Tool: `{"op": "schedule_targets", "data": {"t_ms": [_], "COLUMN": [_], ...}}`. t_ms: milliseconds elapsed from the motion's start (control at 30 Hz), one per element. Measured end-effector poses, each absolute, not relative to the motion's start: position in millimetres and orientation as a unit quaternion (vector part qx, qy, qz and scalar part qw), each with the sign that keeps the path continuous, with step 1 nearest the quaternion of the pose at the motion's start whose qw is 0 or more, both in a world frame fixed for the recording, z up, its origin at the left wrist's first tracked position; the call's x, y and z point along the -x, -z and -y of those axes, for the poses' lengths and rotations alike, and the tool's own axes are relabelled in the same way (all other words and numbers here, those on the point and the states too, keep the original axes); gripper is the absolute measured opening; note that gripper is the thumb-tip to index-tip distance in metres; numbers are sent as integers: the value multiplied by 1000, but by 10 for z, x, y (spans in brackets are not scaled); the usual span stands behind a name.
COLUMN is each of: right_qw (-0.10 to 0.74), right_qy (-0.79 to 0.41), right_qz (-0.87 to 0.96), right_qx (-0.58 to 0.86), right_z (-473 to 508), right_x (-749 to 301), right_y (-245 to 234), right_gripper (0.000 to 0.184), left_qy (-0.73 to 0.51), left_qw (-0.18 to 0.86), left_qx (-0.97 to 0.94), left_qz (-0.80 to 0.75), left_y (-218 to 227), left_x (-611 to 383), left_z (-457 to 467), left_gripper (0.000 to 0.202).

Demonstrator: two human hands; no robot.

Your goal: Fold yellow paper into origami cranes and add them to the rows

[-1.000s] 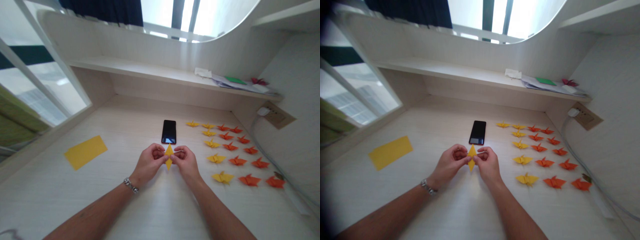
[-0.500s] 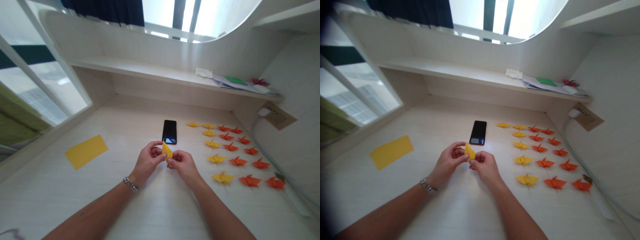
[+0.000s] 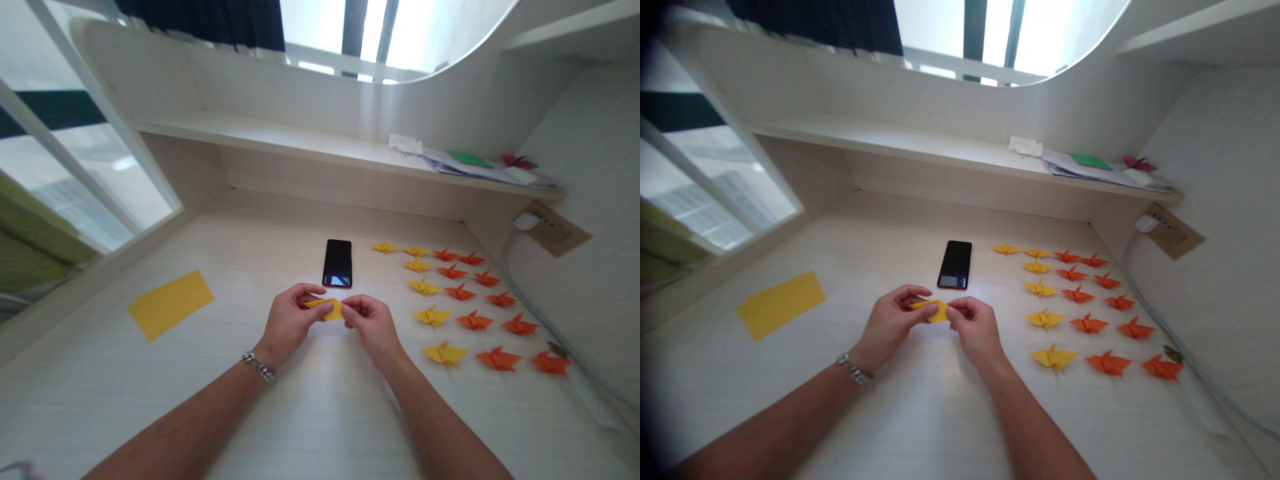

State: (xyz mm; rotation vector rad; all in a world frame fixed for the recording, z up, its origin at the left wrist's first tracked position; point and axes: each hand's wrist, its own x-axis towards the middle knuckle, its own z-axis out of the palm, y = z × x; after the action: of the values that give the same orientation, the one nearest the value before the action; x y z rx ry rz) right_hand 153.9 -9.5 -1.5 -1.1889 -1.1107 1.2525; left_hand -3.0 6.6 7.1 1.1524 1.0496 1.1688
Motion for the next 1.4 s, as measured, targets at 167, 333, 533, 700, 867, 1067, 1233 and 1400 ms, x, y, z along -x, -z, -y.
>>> {"op": "schedule_targets", "data": {"t_ms": [167, 333, 533, 700, 867, 1067, 1233, 1400], "right_qw": [480, 483, 485, 476, 515, 528, 543, 550], "right_qy": [-526, -507, -533, -532, -497, -439, -413, -404], "right_qz": [510, 497, 482, 495, 496, 521, 540, 545], "right_qx": [483, 513, 499, 495, 492, 508, 494, 488], "right_z": [107, 86, 87, 90, 82, 109, 136, 139], "right_x": [-1548, -1601, -1627, -1619, -1616, -1611, -1589, -1582], "right_y": [37, 25, -26, -8, 22, 18, -11, -9], "right_gripper": [21, 20, 22, 21, 24, 20, 17, 14], "left_qy": [-482, -479, -469, -457, -467, -468, -478, -483], "left_qw": [586, 613, 620, 571, 545, 537, 528, 521], "left_qx": [-479, -456, -482, -539, -542, -557, -557, -555], "left_qz": [-442, -432, -404, -417, -436, -427, -428, -433], "left_y": [-68, -79, -136, -160, -140, -124, -143, -141], "left_x": [19, 39, 60, 38, 29, 23, 19, 26], "left_z": [-63, -82, -66, -34, -24, -15, -7, -7], "left_gripper": [31, 31, 34, 28, 22, 22, 21, 19]}}
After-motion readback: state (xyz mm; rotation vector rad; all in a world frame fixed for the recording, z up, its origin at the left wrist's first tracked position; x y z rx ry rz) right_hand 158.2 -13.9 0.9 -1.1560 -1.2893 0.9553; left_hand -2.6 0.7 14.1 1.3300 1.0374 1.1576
